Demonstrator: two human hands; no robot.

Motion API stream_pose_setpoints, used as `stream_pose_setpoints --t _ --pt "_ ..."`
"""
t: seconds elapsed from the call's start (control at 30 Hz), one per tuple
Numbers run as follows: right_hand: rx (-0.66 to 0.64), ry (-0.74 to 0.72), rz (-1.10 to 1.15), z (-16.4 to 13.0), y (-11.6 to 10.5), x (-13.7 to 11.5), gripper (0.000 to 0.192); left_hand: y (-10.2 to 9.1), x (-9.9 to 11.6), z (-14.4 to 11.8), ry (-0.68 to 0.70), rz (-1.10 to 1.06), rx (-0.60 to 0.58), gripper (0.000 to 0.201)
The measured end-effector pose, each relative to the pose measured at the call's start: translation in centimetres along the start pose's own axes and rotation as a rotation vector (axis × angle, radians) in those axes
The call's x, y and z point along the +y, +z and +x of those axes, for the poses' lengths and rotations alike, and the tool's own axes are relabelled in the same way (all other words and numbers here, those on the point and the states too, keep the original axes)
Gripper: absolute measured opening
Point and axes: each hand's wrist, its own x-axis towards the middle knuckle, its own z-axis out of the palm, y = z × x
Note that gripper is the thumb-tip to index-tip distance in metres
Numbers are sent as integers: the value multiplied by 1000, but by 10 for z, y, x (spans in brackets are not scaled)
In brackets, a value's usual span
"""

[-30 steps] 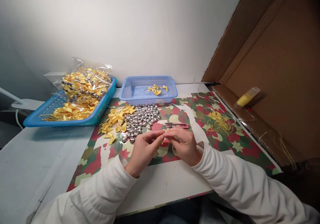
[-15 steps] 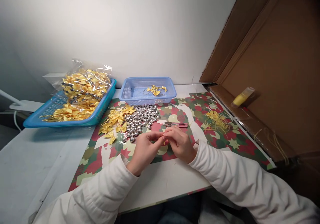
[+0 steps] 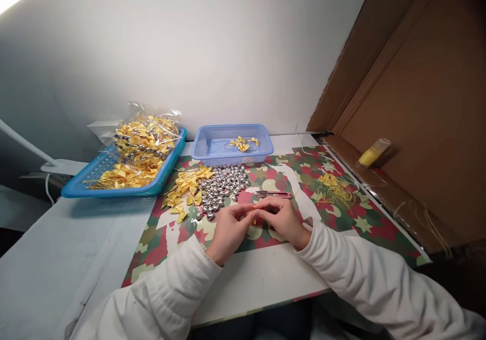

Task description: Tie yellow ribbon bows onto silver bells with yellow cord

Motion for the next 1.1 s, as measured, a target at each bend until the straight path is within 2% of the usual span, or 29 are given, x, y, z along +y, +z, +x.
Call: stream_pose_setpoints --t 0.07,0.27,0.4,0.5,0.63,0.8,0.9,1.03,1.1 --pt "17 -2 37 1 -1 0 4 2 0 -1 16 -5 17 42" --pt "76 -327 -153 0 -5 -5 12 6 0 0 51 10 -1 37" --pt "77 -434 -221 -2 -4 -4 16 5 -1 1 50 24 -39 30" --pt "79 -403 -213 -2 -2 -1 14 4 -2 2 36 44 -54 25" --pt "87 -283 -158 -2 0 -2 11 4 -4 3 34 59 -55 24" --pt "90 -137 -171 0 -3 -5 3 6 -4 1 47 -16 6 35" --pt "72 -186 -336 3 -6 -5 15 6 -6 0 107 76 86 36" --pt "-123 -321 -508 4 -10 -1 33 5 -8 -2 252 288 132 31" --pt "-166 -363 -535 4 -10 1 36 4 -7 -3 290 345 117 29"
